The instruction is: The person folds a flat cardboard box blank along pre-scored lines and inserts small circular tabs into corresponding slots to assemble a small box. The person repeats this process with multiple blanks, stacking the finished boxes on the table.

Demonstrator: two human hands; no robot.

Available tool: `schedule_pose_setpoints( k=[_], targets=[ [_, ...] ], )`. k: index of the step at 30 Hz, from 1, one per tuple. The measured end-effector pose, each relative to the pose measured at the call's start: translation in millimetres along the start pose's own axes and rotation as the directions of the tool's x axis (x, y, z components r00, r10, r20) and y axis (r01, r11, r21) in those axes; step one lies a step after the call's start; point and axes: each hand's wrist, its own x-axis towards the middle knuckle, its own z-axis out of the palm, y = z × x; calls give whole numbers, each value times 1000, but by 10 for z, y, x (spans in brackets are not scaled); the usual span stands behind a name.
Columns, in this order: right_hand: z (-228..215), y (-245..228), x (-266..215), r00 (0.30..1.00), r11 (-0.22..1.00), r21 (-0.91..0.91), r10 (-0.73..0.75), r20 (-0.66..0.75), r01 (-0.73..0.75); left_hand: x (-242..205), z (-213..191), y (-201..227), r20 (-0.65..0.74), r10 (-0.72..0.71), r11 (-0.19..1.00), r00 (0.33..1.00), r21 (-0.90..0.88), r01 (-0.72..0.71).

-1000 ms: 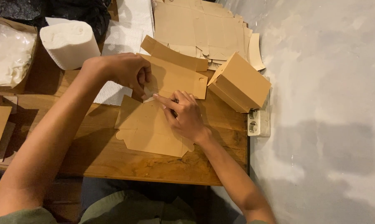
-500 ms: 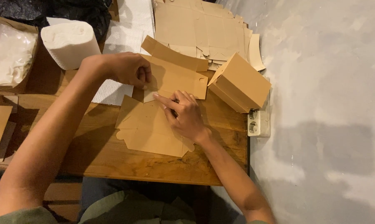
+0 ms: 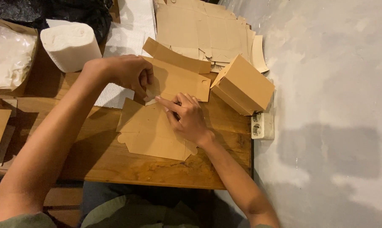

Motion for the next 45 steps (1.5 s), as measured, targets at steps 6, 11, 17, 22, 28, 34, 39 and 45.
schedule_pose_setpoints(
  k=[6,11,17,22,28,34,39,45],
  targets=[
    [-20,-16,8,1000,1000,0,-5,3,5,14,0,-34,4,18,1000,1000,3,-18],
    [-44,-42,19,1000,1000,4,-4,1,4,45,-7,-60,-3,16,1000,1000,-15,-16],
    [-51,-41,19,1000,1000,2,5,12,-5,38,2,-73,-33,87,996,996,-18,-88],
    [-83,-81,33,1000,1000,12,18,20,-19,-56,-24,52,-42,31,1000,999,0,-31],
    [-221,-38,18,987,989,43,147,-62,-144,-169,-52,280,-97,-50,983,994,170,66],
    [-443,135,-70,967,965,-87,252,43,-248,-92,207,283,-196,-85,881,977,444,165],
    [-631,108,-98,914,921,-106,385,125,-374,-102,568,159,-333,-73,900,940,384,206],
    [-734,140,-123,818,840,-67,539,199,-538,-569,827,301,-523,-115,978,845,90,188]
  ],
)
